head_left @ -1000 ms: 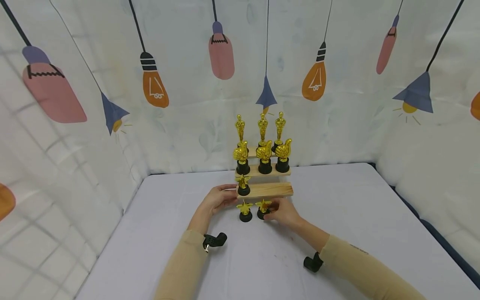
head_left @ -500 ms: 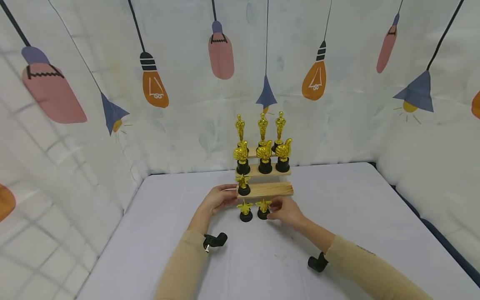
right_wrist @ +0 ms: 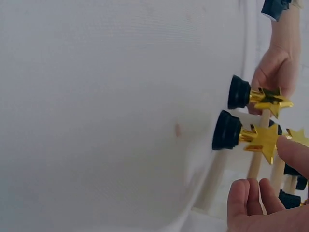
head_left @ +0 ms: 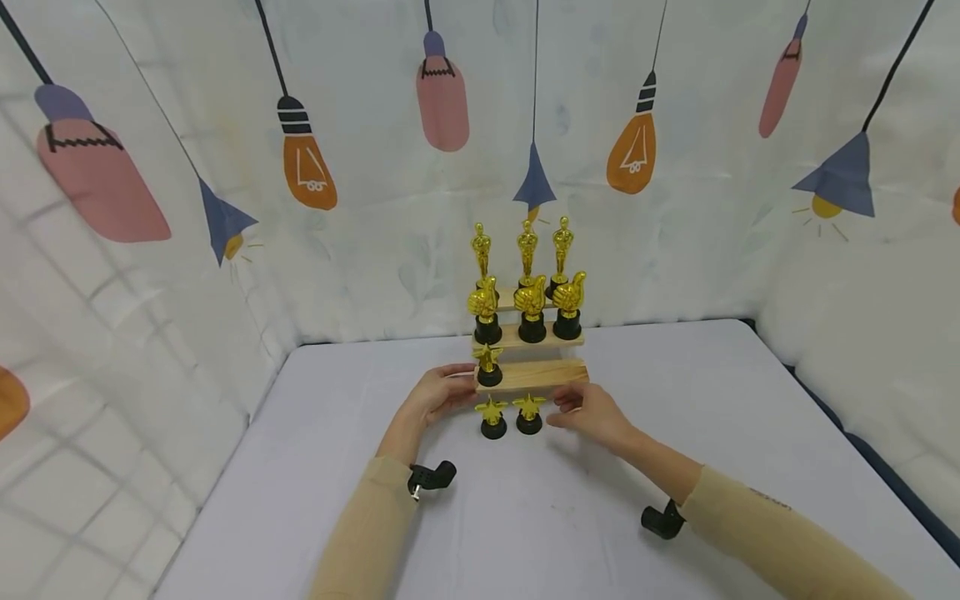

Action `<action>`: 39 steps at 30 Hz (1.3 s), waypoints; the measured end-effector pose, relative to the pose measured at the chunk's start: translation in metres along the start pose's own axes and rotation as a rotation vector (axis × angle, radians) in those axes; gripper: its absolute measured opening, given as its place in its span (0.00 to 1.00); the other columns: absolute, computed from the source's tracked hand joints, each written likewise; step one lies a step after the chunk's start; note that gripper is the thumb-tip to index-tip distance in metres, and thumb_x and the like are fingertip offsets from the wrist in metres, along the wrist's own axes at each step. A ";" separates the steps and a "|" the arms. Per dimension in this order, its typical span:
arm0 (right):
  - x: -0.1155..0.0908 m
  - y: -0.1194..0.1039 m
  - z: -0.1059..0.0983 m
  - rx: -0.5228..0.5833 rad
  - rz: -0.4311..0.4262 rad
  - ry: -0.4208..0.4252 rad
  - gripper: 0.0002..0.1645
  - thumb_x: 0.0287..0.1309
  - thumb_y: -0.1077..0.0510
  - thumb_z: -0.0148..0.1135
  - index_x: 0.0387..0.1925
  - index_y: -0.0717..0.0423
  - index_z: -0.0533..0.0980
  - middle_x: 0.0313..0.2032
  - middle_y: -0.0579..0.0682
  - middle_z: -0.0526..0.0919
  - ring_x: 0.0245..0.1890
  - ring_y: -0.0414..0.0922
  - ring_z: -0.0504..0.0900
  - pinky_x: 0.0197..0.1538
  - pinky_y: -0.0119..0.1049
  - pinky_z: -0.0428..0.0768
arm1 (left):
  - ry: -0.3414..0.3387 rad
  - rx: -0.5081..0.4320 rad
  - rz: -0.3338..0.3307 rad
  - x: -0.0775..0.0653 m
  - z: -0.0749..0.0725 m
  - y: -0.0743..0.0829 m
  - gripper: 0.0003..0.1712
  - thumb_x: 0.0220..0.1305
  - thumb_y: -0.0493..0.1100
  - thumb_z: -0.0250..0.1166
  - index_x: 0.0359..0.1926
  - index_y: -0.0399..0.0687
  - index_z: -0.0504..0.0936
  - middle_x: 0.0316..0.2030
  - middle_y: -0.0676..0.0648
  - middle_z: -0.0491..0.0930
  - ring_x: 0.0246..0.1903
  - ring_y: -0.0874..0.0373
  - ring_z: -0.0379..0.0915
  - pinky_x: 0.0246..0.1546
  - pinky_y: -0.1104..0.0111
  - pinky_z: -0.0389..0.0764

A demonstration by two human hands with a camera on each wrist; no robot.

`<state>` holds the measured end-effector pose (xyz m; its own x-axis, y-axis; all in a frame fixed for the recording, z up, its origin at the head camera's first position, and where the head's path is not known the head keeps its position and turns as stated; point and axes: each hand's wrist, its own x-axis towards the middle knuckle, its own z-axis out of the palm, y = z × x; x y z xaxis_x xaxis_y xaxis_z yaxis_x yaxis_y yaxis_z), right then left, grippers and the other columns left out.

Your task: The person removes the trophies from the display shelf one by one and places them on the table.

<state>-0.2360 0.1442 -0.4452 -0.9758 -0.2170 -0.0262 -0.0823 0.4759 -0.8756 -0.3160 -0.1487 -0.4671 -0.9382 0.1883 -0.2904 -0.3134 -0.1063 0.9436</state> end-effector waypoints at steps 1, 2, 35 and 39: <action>0.000 -0.002 -0.002 -0.005 -0.008 0.006 0.25 0.58 0.60 0.76 0.54 0.67 0.79 0.49 0.58 0.82 0.48 0.50 0.80 0.52 0.44 0.81 | 0.000 -0.001 0.003 0.000 0.000 0.000 0.28 0.67 0.28 0.65 0.68 0.31 0.73 0.53 0.36 0.82 0.38 0.55 0.84 0.43 0.65 0.87; 0.000 -0.004 -0.004 -0.007 -0.015 0.010 0.24 0.58 0.60 0.76 0.53 0.66 0.79 0.48 0.57 0.82 0.48 0.50 0.80 0.52 0.43 0.81 | 0.001 -0.001 0.005 0.000 0.000 0.001 0.28 0.67 0.28 0.65 0.68 0.31 0.73 0.53 0.36 0.82 0.38 0.55 0.84 0.43 0.65 0.87; 0.041 -0.042 -0.005 0.191 -0.073 -0.079 0.22 0.64 0.63 0.70 0.57 0.67 0.78 0.56 0.66 0.80 0.52 0.52 0.81 0.55 0.40 0.83 | 0.018 0.007 0.000 -0.001 0.003 0.002 0.28 0.67 0.28 0.66 0.67 0.33 0.74 0.53 0.35 0.81 0.40 0.52 0.84 0.44 0.64 0.87; 0.047 -0.041 0.002 0.189 -0.078 -0.085 0.23 0.64 0.63 0.70 0.57 0.70 0.77 0.55 0.66 0.80 0.52 0.53 0.81 0.53 0.40 0.83 | 0.015 0.005 -0.002 -0.002 0.003 0.001 0.28 0.67 0.28 0.66 0.67 0.33 0.74 0.54 0.35 0.81 0.42 0.51 0.84 0.44 0.64 0.87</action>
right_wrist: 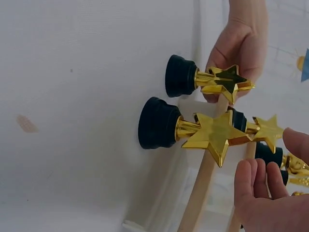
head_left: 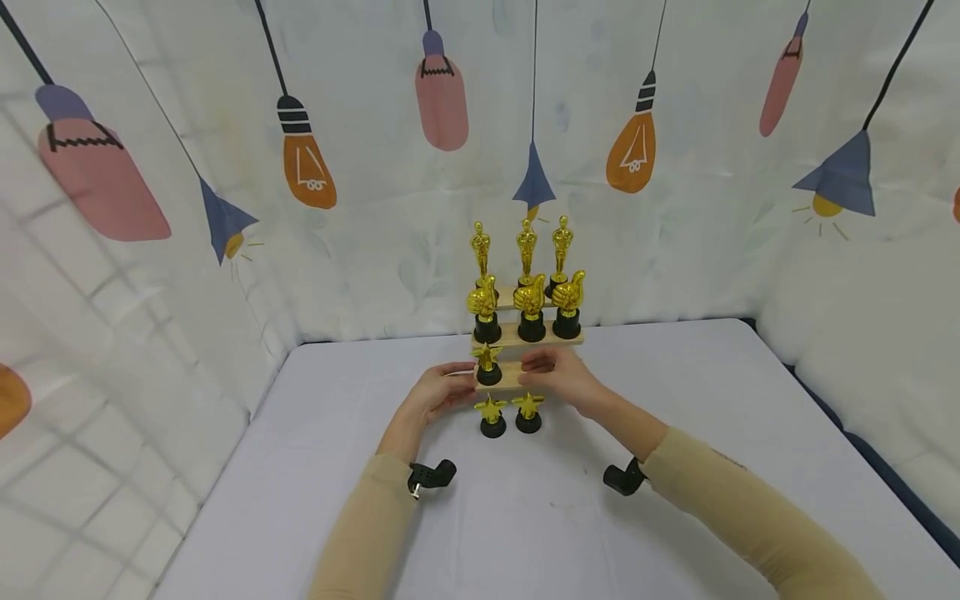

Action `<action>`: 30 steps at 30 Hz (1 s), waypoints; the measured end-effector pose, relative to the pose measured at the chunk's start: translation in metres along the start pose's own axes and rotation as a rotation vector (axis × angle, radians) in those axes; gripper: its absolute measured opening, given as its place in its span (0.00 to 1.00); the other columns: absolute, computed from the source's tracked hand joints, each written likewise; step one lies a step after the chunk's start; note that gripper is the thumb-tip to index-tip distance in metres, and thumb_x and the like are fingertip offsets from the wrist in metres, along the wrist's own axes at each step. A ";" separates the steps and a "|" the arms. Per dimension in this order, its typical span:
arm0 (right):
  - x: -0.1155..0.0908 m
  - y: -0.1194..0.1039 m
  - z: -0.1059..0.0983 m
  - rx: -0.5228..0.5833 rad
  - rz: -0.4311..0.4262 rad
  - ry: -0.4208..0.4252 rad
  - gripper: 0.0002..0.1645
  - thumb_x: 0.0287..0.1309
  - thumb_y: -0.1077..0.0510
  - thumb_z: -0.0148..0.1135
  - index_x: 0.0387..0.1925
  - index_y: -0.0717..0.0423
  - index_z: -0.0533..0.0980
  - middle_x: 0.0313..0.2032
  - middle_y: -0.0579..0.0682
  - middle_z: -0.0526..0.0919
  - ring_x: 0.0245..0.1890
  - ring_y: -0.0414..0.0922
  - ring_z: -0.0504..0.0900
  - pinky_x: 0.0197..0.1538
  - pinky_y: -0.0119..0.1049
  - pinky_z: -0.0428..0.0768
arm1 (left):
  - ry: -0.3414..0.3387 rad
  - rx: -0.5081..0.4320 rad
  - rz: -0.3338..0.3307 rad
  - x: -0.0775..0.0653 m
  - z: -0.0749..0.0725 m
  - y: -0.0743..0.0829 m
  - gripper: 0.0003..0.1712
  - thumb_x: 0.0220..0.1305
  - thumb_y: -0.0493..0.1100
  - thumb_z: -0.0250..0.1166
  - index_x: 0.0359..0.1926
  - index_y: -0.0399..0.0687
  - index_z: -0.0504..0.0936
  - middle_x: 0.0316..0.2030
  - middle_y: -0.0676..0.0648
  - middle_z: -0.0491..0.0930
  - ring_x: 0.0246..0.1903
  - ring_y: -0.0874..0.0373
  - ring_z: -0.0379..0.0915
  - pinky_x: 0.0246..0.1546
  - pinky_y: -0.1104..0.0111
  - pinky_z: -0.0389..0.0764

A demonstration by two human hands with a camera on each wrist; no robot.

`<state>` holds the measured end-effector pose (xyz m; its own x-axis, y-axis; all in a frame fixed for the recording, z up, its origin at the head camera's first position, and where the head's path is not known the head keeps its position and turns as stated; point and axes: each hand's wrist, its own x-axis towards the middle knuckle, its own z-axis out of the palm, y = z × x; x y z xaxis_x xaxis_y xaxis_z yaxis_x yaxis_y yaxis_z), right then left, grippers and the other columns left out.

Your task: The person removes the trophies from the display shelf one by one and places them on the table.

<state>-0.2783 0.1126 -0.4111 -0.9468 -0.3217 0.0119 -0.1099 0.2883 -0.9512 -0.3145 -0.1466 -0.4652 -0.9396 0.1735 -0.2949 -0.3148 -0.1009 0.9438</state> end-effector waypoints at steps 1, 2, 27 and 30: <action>0.002 0.000 0.001 -0.002 0.001 -0.001 0.24 0.64 0.63 0.70 0.58 0.70 0.77 0.55 0.66 0.80 0.52 0.53 0.81 0.53 0.41 0.83 | -0.001 0.000 0.001 0.000 0.000 0.000 0.28 0.67 0.28 0.66 0.67 0.32 0.74 0.54 0.35 0.81 0.42 0.51 0.84 0.44 0.64 0.87; 0.003 0.001 0.003 -0.006 0.002 -0.001 0.24 0.64 0.63 0.70 0.58 0.71 0.76 0.55 0.67 0.80 0.52 0.54 0.81 0.53 0.41 0.83 | -0.003 0.001 0.003 0.000 -0.001 -0.001 0.28 0.67 0.28 0.66 0.67 0.32 0.74 0.53 0.35 0.82 0.42 0.51 0.84 0.44 0.64 0.87; 0.033 0.006 0.029 0.005 0.095 -0.002 0.29 0.63 0.62 0.71 0.63 0.68 0.74 0.53 0.58 0.80 0.53 0.52 0.79 0.53 0.42 0.82 | -0.014 -0.020 0.015 0.001 -0.001 -0.001 0.29 0.65 0.27 0.66 0.68 0.31 0.73 0.56 0.33 0.80 0.40 0.53 0.84 0.44 0.65 0.87; 0.035 0.005 0.033 0.008 0.096 0.007 0.28 0.63 0.63 0.71 0.62 0.67 0.75 0.53 0.59 0.80 0.53 0.52 0.79 0.54 0.41 0.82 | -0.016 -0.007 0.011 0.001 -0.002 -0.002 0.29 0.66 0.27 0.66 0.67 0.32 0.73 0.57 0.33 0.79 0.40 0.53 0.84 0.45 0.65 0.87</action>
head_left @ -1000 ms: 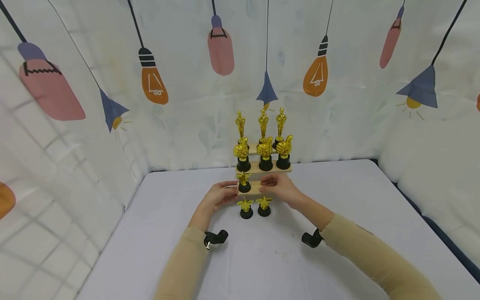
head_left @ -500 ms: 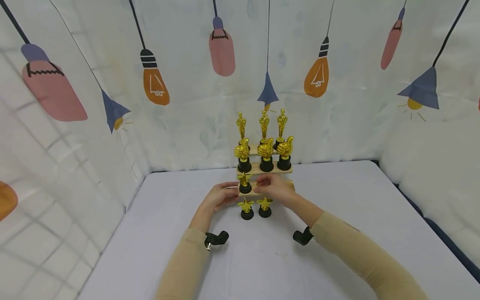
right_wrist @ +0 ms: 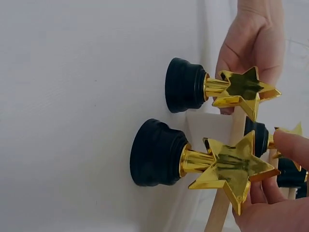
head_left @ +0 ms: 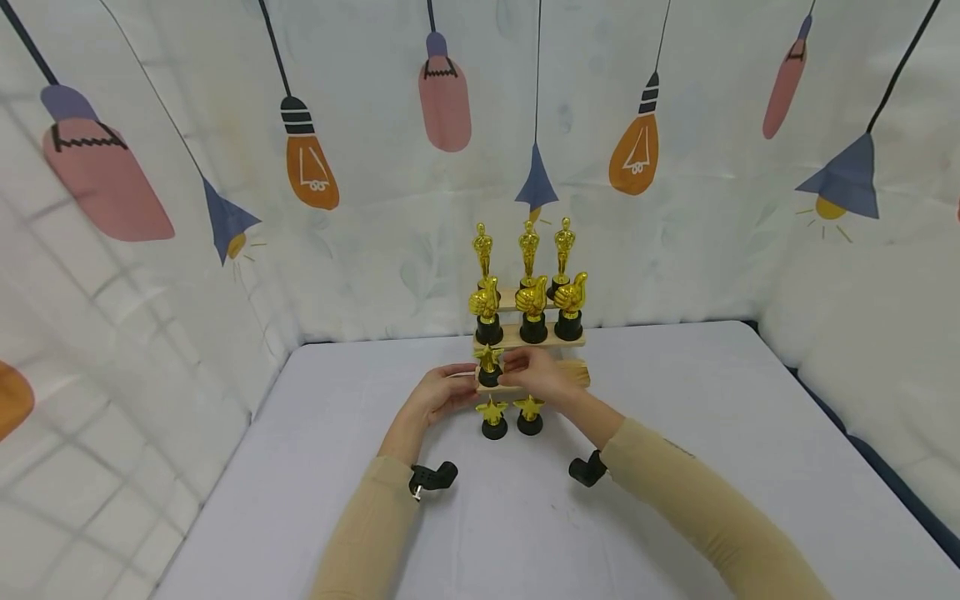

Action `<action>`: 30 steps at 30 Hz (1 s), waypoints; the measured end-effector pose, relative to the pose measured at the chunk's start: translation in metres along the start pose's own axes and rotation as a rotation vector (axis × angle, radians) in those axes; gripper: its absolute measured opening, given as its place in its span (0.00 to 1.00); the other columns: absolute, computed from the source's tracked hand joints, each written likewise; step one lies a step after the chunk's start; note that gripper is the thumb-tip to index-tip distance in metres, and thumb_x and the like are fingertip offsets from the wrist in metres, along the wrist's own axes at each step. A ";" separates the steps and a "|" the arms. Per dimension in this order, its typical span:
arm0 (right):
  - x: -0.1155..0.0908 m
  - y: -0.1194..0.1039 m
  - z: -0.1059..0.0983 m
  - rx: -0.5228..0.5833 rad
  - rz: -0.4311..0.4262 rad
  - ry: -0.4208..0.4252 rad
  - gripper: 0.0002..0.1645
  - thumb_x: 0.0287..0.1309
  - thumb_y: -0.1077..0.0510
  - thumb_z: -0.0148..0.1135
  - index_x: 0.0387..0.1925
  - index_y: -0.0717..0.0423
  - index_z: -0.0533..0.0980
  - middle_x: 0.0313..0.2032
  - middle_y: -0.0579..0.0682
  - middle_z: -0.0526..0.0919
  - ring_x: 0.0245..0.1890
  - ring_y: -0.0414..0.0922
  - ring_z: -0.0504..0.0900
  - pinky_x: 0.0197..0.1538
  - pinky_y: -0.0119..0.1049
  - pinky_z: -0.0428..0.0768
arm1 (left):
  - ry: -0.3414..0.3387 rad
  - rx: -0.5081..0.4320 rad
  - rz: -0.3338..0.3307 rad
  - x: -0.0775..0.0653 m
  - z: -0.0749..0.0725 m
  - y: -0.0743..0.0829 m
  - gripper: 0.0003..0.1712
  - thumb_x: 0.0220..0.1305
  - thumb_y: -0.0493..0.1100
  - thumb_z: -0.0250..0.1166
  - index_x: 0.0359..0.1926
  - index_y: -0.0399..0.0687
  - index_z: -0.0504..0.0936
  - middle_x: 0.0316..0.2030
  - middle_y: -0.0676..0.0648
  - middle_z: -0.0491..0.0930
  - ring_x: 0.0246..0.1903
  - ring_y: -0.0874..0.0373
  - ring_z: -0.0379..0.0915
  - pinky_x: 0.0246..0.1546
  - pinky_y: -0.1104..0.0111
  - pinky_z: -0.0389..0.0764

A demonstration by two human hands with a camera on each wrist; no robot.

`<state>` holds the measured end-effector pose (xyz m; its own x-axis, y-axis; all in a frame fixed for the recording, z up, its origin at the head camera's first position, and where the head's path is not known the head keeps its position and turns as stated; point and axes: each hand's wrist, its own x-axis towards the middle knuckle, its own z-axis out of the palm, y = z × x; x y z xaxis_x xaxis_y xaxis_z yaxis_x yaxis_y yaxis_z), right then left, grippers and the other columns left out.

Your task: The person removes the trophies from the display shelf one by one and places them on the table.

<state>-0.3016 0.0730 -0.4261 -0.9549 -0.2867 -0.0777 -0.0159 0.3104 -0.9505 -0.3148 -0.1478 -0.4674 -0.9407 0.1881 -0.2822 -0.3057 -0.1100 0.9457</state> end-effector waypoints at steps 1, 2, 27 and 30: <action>0.001 -0.001 0.001 -0.007 0.001 0.006 0.27 0.63 0.63 0.71 0.62 0.67 0.76 0.53 0.59 0.80 0.53 0.52 0.79 0.53 0.41 0.82 | 0.001 0.000 -0.006 0.000 0.000 0.000 0.29 0.66 0.27 0.66 0.68 0.33 0.74 0.57 0.33 0.80 0.40 0.54 0.84 0.45 0.65 0.86; 0.002 -0.001 0.003 -0.017 0.004 0.012 0.26 0.63 0.63 0.71 0.61 0.66 0.77 0.53 0.58 0.80 0.52 0.51 0.79 0.53 0.40 0.82 | 0.001 0.000 -0.007 0.000 0.000 0.000 0.29 0.66 0.28 0.66 0.68 0.32 0.73 0.57 0.33 0.80 0.40 0.54 0.84 0.46 0.64 0.86; 0.012 -0.001 0.015 -0.168 -0.010 0.087 0.23 0.59 0.59 0.76 0.53 0.64 0.81 0.42 0.52 0.84 0.43 0.47 0.81 0.43 0.38 0.82 | 0.001 -0.009 0.011 0.002 0.000 -0.002 0.28 0.67 0.28 0.65 0.67 0.31 0.73 0.55 0.34 0.81 0.40 0.55 0.83 0.44 0.65 0.86; 0.012 0.000 0.016 -0.173 -0.015 0.095 0.22 0.59 0.60 0.76 0.53 0.64 0.81 0.42 0.52 0.84 0.42 0.47 0.81 0.42 0.37 0.82 | 0.000 -0.006 0.005 0.000 0.001 -0.002 0.28 0.67 0.28 0.65 0.67 0.31 0.73 0.55 0.34 0.80 0.39 0.55 0.83 0.45 0.65 0.86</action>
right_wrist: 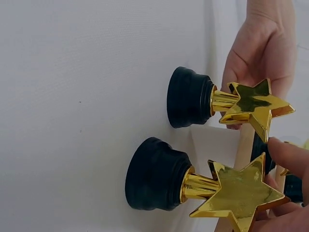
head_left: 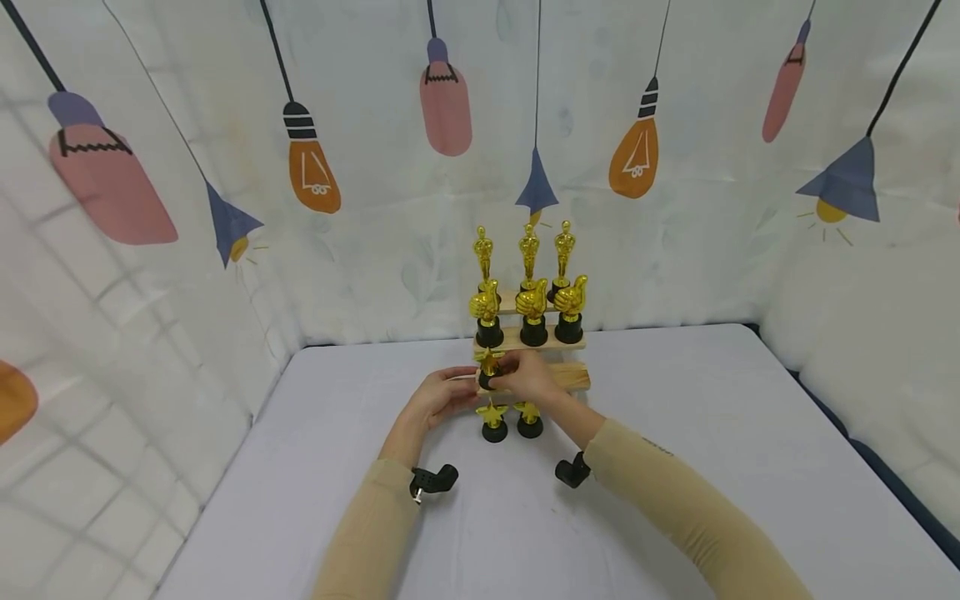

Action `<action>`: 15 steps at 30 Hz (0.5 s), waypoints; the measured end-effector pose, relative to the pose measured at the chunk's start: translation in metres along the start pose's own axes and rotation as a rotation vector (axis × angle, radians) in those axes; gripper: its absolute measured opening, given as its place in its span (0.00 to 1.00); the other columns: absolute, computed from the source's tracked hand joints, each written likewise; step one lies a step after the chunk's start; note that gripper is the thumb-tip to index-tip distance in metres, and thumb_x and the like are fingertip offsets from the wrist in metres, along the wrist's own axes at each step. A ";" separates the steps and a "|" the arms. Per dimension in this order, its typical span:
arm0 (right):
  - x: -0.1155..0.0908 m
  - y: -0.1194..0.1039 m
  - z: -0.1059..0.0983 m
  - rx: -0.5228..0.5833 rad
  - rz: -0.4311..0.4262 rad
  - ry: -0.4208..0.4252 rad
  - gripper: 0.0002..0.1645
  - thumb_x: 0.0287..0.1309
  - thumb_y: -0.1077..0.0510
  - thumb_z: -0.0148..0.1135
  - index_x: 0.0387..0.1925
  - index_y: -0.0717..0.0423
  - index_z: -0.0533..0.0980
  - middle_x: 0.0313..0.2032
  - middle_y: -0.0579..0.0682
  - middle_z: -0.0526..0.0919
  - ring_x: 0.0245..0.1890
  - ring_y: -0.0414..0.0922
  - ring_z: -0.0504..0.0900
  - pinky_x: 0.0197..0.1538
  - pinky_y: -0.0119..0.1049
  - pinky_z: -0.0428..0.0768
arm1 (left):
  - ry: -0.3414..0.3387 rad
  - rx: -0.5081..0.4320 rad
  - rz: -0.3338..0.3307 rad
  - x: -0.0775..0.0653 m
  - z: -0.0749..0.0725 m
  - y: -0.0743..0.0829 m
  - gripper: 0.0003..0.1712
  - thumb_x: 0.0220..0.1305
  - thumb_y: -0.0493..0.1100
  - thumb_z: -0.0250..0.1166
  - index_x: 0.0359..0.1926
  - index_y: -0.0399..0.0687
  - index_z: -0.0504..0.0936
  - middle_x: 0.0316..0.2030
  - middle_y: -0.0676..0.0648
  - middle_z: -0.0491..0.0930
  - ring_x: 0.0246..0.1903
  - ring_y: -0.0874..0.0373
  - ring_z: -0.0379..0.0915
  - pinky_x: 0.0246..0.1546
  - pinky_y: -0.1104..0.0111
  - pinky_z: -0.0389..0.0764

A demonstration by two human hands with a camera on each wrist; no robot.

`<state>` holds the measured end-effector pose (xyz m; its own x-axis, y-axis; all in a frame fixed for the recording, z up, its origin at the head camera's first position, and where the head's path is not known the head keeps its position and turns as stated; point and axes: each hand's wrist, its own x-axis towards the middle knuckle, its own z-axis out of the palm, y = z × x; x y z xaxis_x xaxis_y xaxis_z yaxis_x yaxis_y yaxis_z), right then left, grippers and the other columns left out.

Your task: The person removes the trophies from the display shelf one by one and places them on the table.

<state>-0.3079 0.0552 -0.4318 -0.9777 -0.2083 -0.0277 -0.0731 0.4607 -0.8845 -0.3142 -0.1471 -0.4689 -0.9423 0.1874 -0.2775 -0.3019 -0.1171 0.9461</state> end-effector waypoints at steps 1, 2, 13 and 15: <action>-0.001 0.000 0.000 -0.001 0.002 0.003 0.22 0.59 0.60 0.76 0.52 0.64 0.82 0.42 0.52 0.84 0.42 0.47 0.81 0.42 0.37 0.82 | -0.002 0.000 0.000 0.000 0.000 0.000 0.28 0.67 0.28 0.65 0.67 0.31 0.73 0.55 0.34 0.80 0.39 0.55 0.83 0.45 0.65 0.86; -0.001 0.000 0.000 -0.005 0.001 0.006 0.21 0.59 0.60 0.75 0.52 0.64 0.82 0.42 0.52 0.84 0.41 0.47 0.81 0.41 0.36 0.82 | -0.001 0.002 0.002 -0.001 0.000 0.000 0.28 0.67 0.28 0.66 0.67 0.31 0.73 0.55 0.34 0.80 0.39 0.55 0.83 0.45 0.65 0.86; -0.005 0.003 -0.001 0.003 -0.042 0.012 0.20 0.59 0.61 0.75 0.52 0.64 0.82 0.43 0.51 0.84 0.41 0.46 0.81 0.40 0.36 0.83 | 0.001 0.010 0.004 -0.001 0.000 0.000 0.28 0.67 0.29 0.65 0.67 0.31 0.73 0.55 0.35 0.80 0.39 0.56 0.83 0.44 0.66 0.86; -0.006 0.003 -0.002 0.004 -0.051 0.012 0.20 0.59 0.61 0.75 0.51 0.63 0.82 0.43 0.51 0.84 0.41 0.46 0.81 0.41 0.36 0.83 | 0.003 0.010 0.002 -0.001 0.000 0.000 0.28 0.67 0.28 0.65 0.67 0.30 0.73 0.56 0.35 0.79 0.38 0.56 0.83 0.45 0.65 0.87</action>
<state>-0.3026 0.0599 -0.4336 -0.9750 -0.2212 0.0224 -0.1217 0.4465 -0.8864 -0.3132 -0.1472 -0.4688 -0.9433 0.1843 -0.2759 -0.2985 -0.1081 0.9483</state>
